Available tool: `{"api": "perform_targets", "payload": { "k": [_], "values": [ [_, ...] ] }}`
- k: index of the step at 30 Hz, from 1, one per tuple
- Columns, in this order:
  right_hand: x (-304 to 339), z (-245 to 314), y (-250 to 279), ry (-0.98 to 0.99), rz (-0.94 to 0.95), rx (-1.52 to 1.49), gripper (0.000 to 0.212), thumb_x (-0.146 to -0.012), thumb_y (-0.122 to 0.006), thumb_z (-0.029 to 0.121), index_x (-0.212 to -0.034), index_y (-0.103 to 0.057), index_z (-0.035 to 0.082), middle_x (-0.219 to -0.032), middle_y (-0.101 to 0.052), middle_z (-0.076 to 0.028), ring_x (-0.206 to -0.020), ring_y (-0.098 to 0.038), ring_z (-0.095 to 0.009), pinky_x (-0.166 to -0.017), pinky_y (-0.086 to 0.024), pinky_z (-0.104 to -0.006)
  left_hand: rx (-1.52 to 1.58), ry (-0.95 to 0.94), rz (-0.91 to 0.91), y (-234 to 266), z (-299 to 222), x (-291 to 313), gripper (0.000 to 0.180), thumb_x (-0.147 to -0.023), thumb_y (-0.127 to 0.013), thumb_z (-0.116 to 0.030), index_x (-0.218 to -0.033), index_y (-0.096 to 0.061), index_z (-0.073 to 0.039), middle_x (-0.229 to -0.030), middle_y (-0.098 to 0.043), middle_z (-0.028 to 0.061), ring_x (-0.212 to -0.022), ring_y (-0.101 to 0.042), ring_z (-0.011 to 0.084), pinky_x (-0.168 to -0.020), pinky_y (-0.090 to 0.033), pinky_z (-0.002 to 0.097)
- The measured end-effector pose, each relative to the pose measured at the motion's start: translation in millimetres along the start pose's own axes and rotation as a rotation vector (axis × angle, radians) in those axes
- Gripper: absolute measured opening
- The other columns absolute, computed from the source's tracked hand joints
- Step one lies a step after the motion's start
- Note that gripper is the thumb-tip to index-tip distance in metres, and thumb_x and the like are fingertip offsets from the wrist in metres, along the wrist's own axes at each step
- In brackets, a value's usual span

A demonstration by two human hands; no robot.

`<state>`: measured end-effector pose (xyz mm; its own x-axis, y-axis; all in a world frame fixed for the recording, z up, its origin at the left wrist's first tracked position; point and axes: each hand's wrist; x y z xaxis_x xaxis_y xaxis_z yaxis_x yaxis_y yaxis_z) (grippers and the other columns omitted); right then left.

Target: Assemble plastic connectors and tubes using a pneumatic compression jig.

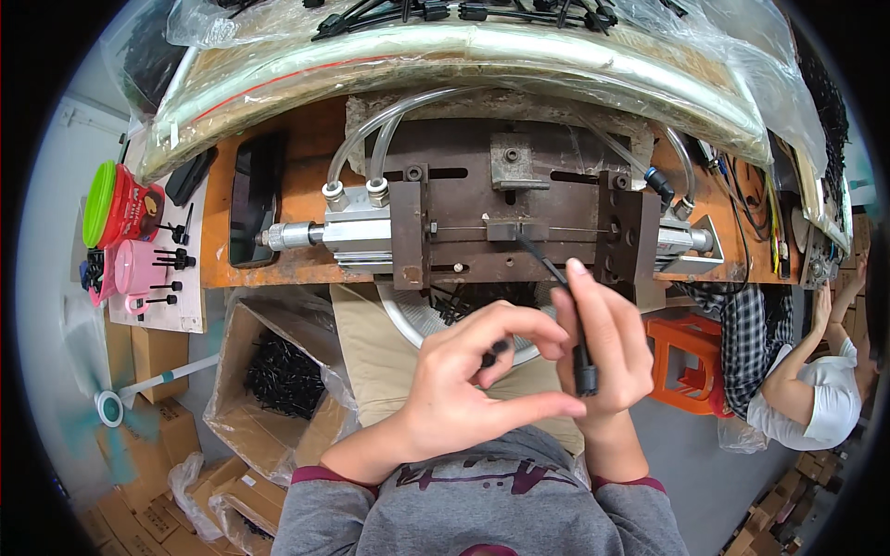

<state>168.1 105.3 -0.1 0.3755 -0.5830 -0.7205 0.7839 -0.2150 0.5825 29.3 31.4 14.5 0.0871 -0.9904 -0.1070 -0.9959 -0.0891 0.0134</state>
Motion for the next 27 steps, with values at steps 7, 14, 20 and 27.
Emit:
{"api": "perform_targets", "payload": {
  "k": [7,14,20,27],
  "values": [
    [3.2,-6.5,-8.9,0.080,-0.005,0.056,0.038,-0.075,-0.077,-0.003,-0.111,-0.067,-0.007,-0.091,-0.068,-0.016,-0.072,-0.069,-0.022,-0.057,-0.055,-0.0302,-0.008,-0.001,-0.066,-4.1,-0.9,2.6,0.033,-0.066,-0.083,0.001,-0.095,-0.070,-0.003,-0.098,-0.067,0.0053,-0.052,-0.034,-0.0006,-0.048,-0.026,0.0155],
    [2.4,-10.9,-13.5,0.118,-0.020,0.044,0.036,-0.076,-0.075,-0.004,-0.110,-0.066,-0.009,-0.094,-0.068,-0.018,-0.075,-0.069,-0.025,-0.059,-0.056,-0.0315,-0.088,-0.039,-0.043,1.4,-6.2,2.3,0.030,-0.068,-0.080,0.002,-0.096,-0.073,-0.004,-0.102,-0.066,0.0062,-0.055,-0.041,-0.0004,-0.048,-0.032,0.0162],
    [-7.7,-7.4,3.2,-0.311,0.034,-0.148,0.030,-0.080,-0.071,-0.009,-0.109,-0.068,-0.005,-0.093,-0.069,-0.016,-0.072,-0.068,-0.019,-0.062,-0.055,-0.0281,-0.658,-0.334,-0.169,8.3,12.2,-0.5,0.029,-0.068,-0.076,0.001,-0.096,-0.073,-0.004,-0.120,-0.066,0.0137,-0.078,-0.071,0.0197,-0.058,-0.054,0.0305],
    [-15.1,0.9,21.6,-0.659,0.039,-0.581,0.023,-0.087,-0.063,-0.008,-0.110,-0.067,-0.006,-0.094,-0.066,-0.015,-0.063,-0.063,-0.012,-0.052,-0.050,-0.0216,-1.079,-0.287,-0.017,9.5,15.1,-12.0,0.023,-0.074,-0.071,-0.002,-0.097,-0.070,-0.003,-0.126,-0.064,0.0087,-0.064,-0.068,0.0161,-0.054,-0.051,0.0276]
  ]
}}
Point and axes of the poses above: each hand's wrist, its own x-axis away from the middle knuckle, its own y-axis out of the back of the hand, z = x × y
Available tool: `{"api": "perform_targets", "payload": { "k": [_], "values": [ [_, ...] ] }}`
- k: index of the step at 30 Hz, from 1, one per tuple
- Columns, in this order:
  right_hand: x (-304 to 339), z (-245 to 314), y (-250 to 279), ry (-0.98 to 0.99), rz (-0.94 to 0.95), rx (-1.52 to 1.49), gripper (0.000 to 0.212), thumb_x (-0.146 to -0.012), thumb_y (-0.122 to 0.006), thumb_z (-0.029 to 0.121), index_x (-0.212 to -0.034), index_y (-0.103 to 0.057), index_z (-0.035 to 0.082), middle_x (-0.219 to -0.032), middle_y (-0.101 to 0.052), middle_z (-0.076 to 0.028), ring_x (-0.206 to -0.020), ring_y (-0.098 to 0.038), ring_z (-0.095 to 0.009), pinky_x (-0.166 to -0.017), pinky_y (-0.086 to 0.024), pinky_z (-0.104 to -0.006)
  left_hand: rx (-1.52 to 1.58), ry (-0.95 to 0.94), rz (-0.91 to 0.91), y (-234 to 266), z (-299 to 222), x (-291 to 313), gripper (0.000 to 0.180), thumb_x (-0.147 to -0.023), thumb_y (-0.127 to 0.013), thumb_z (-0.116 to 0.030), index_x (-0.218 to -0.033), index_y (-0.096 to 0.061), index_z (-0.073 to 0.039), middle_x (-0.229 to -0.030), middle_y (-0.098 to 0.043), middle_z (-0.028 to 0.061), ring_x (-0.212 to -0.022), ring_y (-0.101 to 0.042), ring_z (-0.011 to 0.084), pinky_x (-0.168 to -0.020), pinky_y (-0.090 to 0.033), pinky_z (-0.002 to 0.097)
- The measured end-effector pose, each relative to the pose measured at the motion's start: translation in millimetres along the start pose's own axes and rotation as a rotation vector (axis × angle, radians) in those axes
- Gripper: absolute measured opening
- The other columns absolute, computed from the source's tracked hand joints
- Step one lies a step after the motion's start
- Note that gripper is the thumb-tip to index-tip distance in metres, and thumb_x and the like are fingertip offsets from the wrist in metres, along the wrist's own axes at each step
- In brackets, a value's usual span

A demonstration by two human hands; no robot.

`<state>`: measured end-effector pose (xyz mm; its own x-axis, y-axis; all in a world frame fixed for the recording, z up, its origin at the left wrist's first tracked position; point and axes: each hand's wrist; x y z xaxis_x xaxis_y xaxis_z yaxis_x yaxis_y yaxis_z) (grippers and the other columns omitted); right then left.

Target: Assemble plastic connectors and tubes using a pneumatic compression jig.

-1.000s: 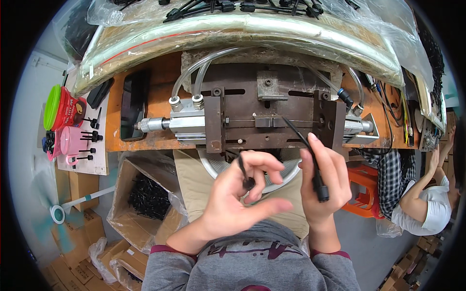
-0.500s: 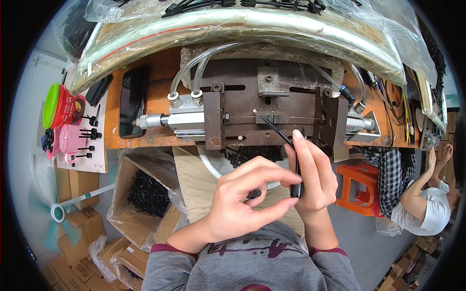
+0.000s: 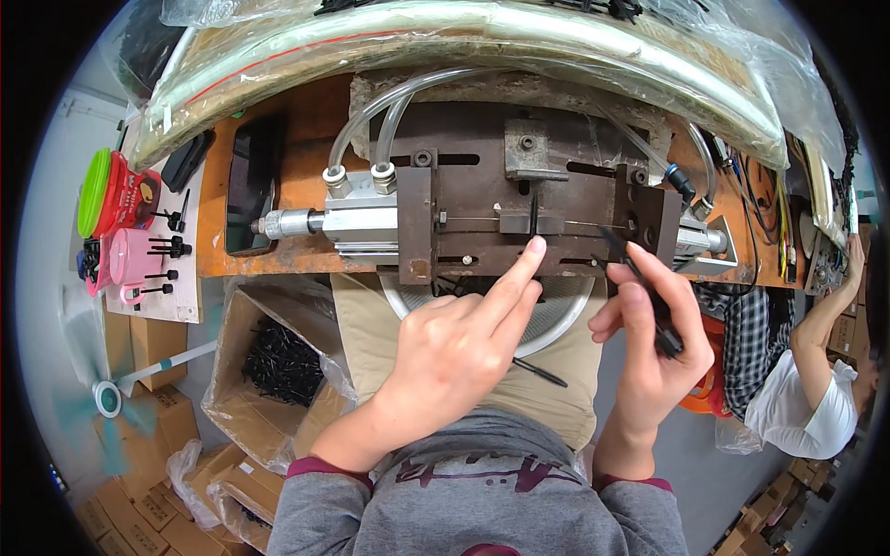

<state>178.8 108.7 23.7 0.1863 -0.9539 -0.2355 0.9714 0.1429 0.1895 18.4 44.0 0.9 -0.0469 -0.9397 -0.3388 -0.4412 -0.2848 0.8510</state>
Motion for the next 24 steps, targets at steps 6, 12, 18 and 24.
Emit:
{"api": "perform_targets", "payload": {
  "k": [6,12,18,24],
  "values": [
    [-0.1,3.4,12.0,-0.114,0.015,-0.220,0.028,-0.095,-0.056,0.003,-0.120,-0.060,-0.009,-0.098,-0.067,-0.018,-0.060,-0.062,-0.014,-0.052,-0.050,-0.0231,0.016,0.013,-0.021,-3.9,4.3,-5.5,0.025,-0.073,-0.072,-0.003,-0.098,-0.069,-0.003,-0.127,-0.064,0.0084,-0.064,-0.068,0.0167,-0.053,-0.051,0.0276],
    [4.6,-1.9,13.1,0.034,-0.054,-0.131,0.017,-0.093,-0.056,-0.003,-0.109,-0.054,-0.008,-0.098,-0.066,-0.022,-0.061,-0.063,-0.015,-0.056,-0.051,-0.0236,0.040,0.014,-0.019,-4.8,6.6,-5.4,0.025,-0.072,-0.073,-0.003,-0.097,-0.069,-0.004,-0.127,-0.064,0.0081,-0.065,-0.069,0.0168,-0.053,-0.051,0.0274],
    [6.1,-7.2,14.3,0.209,-0.061,0.046,0.015,-0.088,-0.061,-0.011,-0.098,-0.053,-0.006,-0.098,-0.066,-0.025,-0.065,-0.066,-0.017,-0.058,-0.054,-0.0234,0.019,0.023,-0.019,-3.7,6.9,-4.8,0.025,-0.073,-0.074,-0.006,-0.098,-0.069,-0.006,-0.126,-0.065,0.0067,-0.065,-0.068,0.0161,-0.053,-0.051,0.0266],
    [11.7,-16.6,6.7,0.556,0.001,0.514,0.030,-0.077,-0.072,-0.013,-0.104,-0.063,-0.004,-0.099,-0.069,-0.022,-0.082,-0.071,-0.026,-0.069,-0.060,-0.0323,0.553,0.017,-0.276,-0.2,-9.8,-2.5,0.036,-0.068,-0.086,-0.012,-0.098,-0.070,-0.001,-0.108,-0.070,0.0121,-0.072,-0.069,0.0205,-0.057,-0.053,0.0268]
  ]
}}
Point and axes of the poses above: each hand's wrist, its own x-axis away from the middle knuckle, its own y-axis out of the back of the hand, z = x × y
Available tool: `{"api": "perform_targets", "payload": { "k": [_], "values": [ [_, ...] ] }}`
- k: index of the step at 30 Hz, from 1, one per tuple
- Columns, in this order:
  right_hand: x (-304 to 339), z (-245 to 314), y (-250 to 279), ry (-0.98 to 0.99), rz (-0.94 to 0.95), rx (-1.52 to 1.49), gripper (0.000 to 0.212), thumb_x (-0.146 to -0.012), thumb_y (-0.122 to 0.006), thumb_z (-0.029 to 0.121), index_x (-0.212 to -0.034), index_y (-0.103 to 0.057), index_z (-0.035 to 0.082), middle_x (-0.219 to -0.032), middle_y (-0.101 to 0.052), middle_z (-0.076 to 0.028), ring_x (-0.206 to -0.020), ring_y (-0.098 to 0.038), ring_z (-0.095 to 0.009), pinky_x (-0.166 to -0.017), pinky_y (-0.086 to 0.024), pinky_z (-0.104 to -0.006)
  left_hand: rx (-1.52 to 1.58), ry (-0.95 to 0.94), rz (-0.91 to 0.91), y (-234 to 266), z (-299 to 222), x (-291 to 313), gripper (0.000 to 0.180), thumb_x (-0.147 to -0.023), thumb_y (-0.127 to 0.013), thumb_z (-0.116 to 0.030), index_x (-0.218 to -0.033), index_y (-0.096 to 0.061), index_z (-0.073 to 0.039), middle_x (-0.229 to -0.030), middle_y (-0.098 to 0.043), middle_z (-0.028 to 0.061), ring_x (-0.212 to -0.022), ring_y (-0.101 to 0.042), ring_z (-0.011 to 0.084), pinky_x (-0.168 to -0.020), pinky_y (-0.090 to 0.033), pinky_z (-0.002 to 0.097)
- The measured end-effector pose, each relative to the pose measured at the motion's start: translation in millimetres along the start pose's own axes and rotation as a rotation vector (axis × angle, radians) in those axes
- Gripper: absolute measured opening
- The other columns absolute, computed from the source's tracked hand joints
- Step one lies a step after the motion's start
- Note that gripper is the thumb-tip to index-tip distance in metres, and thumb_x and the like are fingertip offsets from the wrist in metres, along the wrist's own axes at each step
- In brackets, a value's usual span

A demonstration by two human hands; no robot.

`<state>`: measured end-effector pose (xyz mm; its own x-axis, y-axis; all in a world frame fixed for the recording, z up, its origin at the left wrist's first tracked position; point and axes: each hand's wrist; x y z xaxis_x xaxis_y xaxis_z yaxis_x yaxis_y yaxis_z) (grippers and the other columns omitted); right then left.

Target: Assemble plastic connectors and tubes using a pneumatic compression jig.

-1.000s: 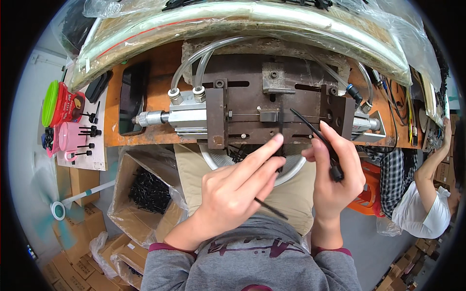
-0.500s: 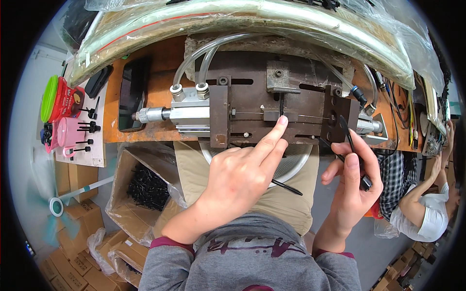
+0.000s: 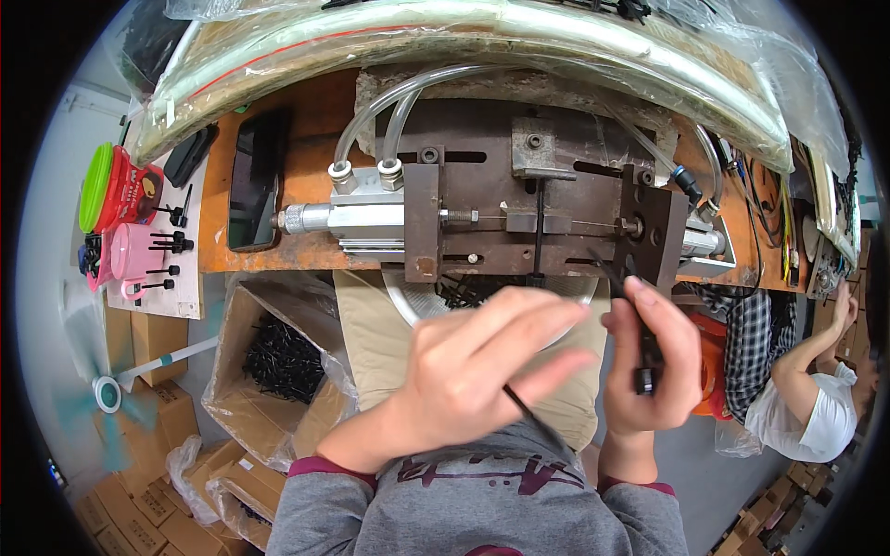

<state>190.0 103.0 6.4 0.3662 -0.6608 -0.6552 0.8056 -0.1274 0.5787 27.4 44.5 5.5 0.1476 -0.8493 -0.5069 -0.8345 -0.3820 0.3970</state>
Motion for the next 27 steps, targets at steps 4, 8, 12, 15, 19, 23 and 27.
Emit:
{"api": "perform_targets", "payload": {
  "k": [4,8,12,15,19,23,27],
  "values": [
    [11.7,-0.7,-5.8,0.139,0.099,-0.207,0.040,-0.082,-0.066,-0.008,-0.118,-0.051,-0.008,-0.104,-0.066,-0.031,-0.081,-0.071,-0.035,-0.067,-0.060,-0.0386,0.167,0.171,0.025,-0.7,-19.6,-2.3,0.044,-0.061,-0.091,-0.014,-0.097,-0.069,0.001,-0.092,-0.069,0.0125,-0.078,-0.068,0.0235,-0.065,-0.055,0.0300],
    [8.1,-2.7,-15.4,0.189,0.080,-0.285,0.035,-0.085,-0.061,-0.007,-0.118,-0.048,-0.009,-0.105,-0.064,-0.035,-0.082,-0.070,-0.039,-0.067,-0.061,-0.0402,0.121,0.103,-0.002,1.9,-20.2,-2.3,0.043,-0.060,-0.090,-0.012,-0.096,-0.070,0.000,-0.089,-0.068,0.0117,-0.078,-0.067,0.0230,-0.065,-0.055,0.0302],
    [3.5,-4.8,-9.3,0.078,0.214,-0.293,0.025,-0.086,-0.059,-0.008,-0.110,-0.058,-0.012,-0.106,-0.065,-0.032,-0.090,-0.070,-0.040,-0.073,-0.060,-0.0396,0.043,0.070,-0.004,6.9,-17.5,1.1,0.038,-0.061,-0.089,-0.009,-0.094,-0.072,-0.001,-0.088,-0.068,0.0106,-0.075,-0.067,0.0208,-0.062,-0.055,0.0290],
    [0.0,-19.2,-18.6,0.268,0.052,-0.039,0.030,-0.081,-0.064,-0.011,-0.111,-0.062,-0.010,-0.106,-0.068,-0.027,-0.094,-0.070,-0.036,-0.075,-0.060,-0.0379,-0.111,-0.006,-0.040,8.7,-1.6,6.9,0.035,-0.063,-0.086,-0.008,-0.095,-0.073,-0.002,-0.090,-0.069,0.0092,-0.071,-0.068,0.0196,-0.058,-0.054,0.0276],
    [3.0,-25.1,-13.5,0.132,0.018,-0.133,0.048,-0.086,-0.070,0.006,-0.128,-0.052,-0.010,-0.121,-0.059,-0.028,-0.106,-0.065,-0.038,-0.088,-0.057,-0.0407,-0.366,-0.035,0.063,3.9,14.4,7.6,0.026,-0.066,-0.082,-0.009,-0.090,-0.072,-0.003,-0.110,-0.071,0.0110,-0.061,-0.065,0.0165,-0.052,-0.050,0.0242],
    [8.2,-21.1,-10.2,-0.008,0.026,-0.359,0.081,-0.093,-0.053,0.053,-0.143,-0.034,-0.008,-0.135,-0.047,-0.031,-0.120,-0.055,-0.043,-0.100,-0.046,-0.0463,-0.567,-0.128,0.113,-1.2,25.7,7.6,0.024,-0.068,-0.080,-0.011,-0.090,-0.072,-0.004,-0.118,-0.069,0.0069,-0.053,-0.059,0.0102,-0.045,-0.041,0.0237],
    [11.0,-15.8,-2.3,-0.157,-0.004,-0.431,0.087,-0.095,-0.041,0.061,-0.149,-0.023,-0.004,-0.142,-0.040,-0.031,-0.127,-0.049,-0.043,-0.105,-0.040,-0.0477,-0.608,-0.132,0.168,0.6,23.7,0.3,0.025,-0.068,-0.080,-0.012,-0.091,-0.072,-0.005,-0.119,-0.068,0.0057,-0.049,-0.056,0.0105,-0.045,-0.041,0.0239]
  ]
}}
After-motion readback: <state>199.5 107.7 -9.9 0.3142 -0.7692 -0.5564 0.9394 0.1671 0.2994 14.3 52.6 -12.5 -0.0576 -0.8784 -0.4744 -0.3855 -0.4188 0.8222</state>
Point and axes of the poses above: each hand's wrist, its own x-axis away from the middle knuckle, its own y-axis out of the back of the hand, z = x × y
